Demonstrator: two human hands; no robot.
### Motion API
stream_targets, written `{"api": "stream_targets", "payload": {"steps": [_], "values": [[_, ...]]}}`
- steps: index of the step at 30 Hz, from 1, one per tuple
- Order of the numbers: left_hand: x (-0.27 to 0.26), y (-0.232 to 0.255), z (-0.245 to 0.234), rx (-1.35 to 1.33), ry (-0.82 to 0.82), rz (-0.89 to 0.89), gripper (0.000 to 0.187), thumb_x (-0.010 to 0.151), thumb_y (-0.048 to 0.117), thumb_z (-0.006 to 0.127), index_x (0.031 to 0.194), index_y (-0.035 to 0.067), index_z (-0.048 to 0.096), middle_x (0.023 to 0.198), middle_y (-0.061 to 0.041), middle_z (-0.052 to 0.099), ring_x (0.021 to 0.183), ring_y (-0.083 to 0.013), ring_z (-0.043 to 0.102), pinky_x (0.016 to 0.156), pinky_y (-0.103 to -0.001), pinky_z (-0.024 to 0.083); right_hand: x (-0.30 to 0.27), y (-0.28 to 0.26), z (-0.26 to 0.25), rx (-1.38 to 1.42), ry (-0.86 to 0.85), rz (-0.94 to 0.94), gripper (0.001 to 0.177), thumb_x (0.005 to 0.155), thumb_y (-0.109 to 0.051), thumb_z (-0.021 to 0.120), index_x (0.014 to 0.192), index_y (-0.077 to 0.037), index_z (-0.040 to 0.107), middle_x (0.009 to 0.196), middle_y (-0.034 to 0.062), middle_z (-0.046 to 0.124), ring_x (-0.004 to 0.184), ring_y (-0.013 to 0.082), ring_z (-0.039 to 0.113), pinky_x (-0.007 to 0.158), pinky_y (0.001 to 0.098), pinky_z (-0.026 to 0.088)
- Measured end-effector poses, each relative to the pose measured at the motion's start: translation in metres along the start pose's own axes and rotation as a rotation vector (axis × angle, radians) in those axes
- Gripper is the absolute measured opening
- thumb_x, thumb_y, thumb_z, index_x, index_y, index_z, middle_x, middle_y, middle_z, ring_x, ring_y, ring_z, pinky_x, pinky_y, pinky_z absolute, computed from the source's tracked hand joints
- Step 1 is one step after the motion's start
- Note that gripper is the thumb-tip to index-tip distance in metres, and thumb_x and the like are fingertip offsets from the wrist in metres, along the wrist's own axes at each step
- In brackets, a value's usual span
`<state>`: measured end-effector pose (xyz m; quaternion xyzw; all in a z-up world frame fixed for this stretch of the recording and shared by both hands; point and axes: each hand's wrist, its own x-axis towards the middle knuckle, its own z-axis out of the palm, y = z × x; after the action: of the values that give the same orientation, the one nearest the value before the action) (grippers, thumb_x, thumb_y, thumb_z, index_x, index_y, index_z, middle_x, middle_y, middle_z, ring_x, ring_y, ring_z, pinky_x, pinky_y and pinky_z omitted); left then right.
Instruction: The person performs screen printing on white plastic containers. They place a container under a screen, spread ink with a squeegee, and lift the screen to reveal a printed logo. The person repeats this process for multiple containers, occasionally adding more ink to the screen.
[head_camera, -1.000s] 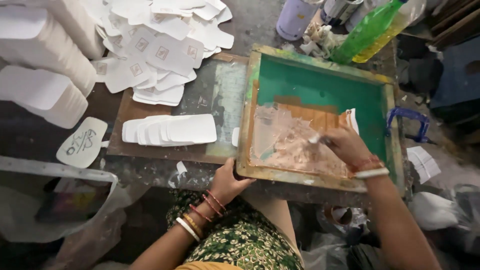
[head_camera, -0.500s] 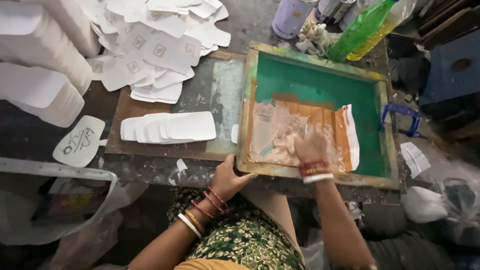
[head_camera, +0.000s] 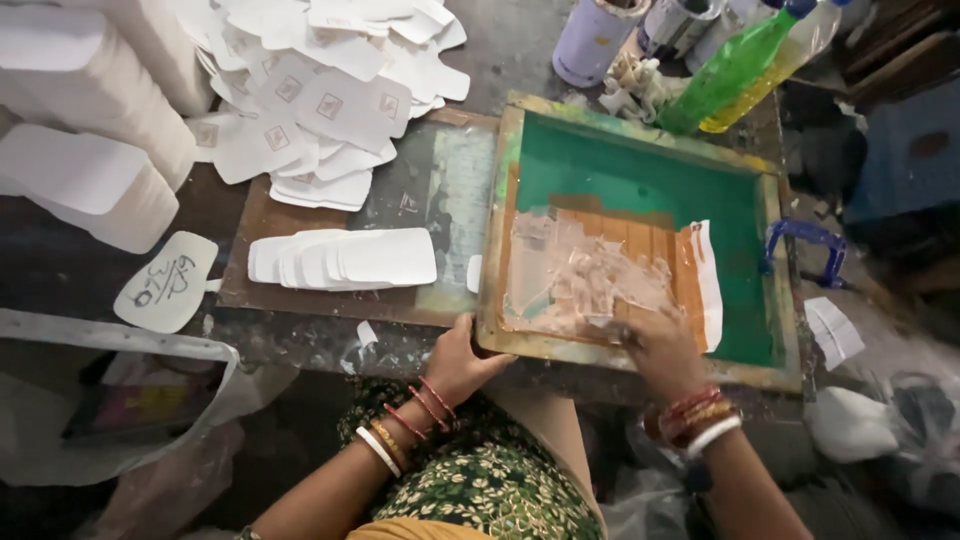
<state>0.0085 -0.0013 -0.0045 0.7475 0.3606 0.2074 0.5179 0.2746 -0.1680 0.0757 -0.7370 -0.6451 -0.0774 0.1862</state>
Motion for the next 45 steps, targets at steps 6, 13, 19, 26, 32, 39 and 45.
{"api": "stream_targets", "payload": {"steps": [6,13,19,26,32,39,45], "values": [[-0.004,-0.001,0.0,0.095,0.005,-0.024,0.07,0.065,0.044,0.092,0.108,-0.001,0.06,0.096,-0.023,0.074,0.094,-0.0406,0.072,0.077,-0.046,0.058,0.079,0.051,0.031,-0.066,-0.054,0.047,0.009,0.091,-0.018,0.07,0.097,-0.013,0.074,0.094,0.0095,0.073,0.092,0.0313,0.068,0.094,0.0482,0.047],[-0.004,0.001,-0.003,-0.029,0.023,0.08,0.068,0.066,0.039,0.091,0.113,0.0,0.062,0.099,-0.021,0.076,0.095,-0.038,0.074,0.078,-0.044,0.059,0.077,-0.003,0.015,0.012,-0.357,0.053,0.011,0.088,-0.016,0.069,0.095,-0.019,0.076,0.087,0.0025,0.073,0.084,0.0213,0.069,0.095,0.0439,0.051],[-0.007,0.004,-0.003,-0.001,-0.009,0.015,0.063,0.067,0.04,0.091,0.106,0.0,0.062,0.096,-0.021,0.076,0.093,-0.0366,0.075,0.076,-0.043,0.059,0.033,0.041,-0.003,0.145,-0.336,-0.374,0.023,0.068,-0.005,0.071,0.083,-0.019,0.079,0.093,-0.0025,0.076,0.095,0.0208,0.066,0.096,0.049,0.047],[-0.005,0.007,-0.006,-0.053,0.015,0.082,0.066,0.066,0.039,0.09,0.11,0.0,0.06,0.096,-0.022,0.075,0.092,-0.0374,0.075,0.076,-0.043,0.059,0.041,0.104,-0.022,0.08,-0.502,-0.179,0.029,0.077,0.002,0.075,0.089,-0.023,0.083,0.088,-0.0023,0.075,0.087,0.0217,0.064,0.084,0.0393,0.051],[-0.004,0.006,-0.005,-0.021,-0.012,0.016,0.062,0.068,0.039,0.09,0.106,-0.001,0.061,0.097,-0.021,0.076,0.094,-0.035,0.076,0.076,-0.042,0.059,0.097,0.07,0.016,0.119,-0.175,-0.315,0.033,0.07,0.004,0.068,0.095,-0.016,0.076,0.093,0.0056,0.071,0.095,0.0315,0.063,0.086,0.0459,0.05],[-0.004,0.001,-0.003,0.0,0.017,0.074,0.062,0.069,0.04,0.091,0.105,-0.001,0.061,0.095,-0.021,0.075,0.09,-0.035,0.076,0.074,-0.041,0.059,0.024,0.112,-0.011,-0.032,-0.32,-0.162,0.026,0.079,-0.001,0.069,0.1,-0.015,0.075,0.091,0.0074,0.071,0.092,0.0318,0.066,0.082,0.0454,0.051],[-0.003,0.008,-0.002,-0.016,0.017,0.029,0.066,0.067,0.041,0.091,0.108,0.0,0.06,0.095,-0.021,0.075,0.089,-0.0355,0.076,0.072,-0.042,0.059,-0.036,0.086,-0.028,-0.067,-0.317,0.249,0.032,0.074,-0.013,0.072,0.106,-0.007,0.073,0.089,0.0152,0.071,0.085,0.0356,0.067,0.075,0.0481,0.055]]}}
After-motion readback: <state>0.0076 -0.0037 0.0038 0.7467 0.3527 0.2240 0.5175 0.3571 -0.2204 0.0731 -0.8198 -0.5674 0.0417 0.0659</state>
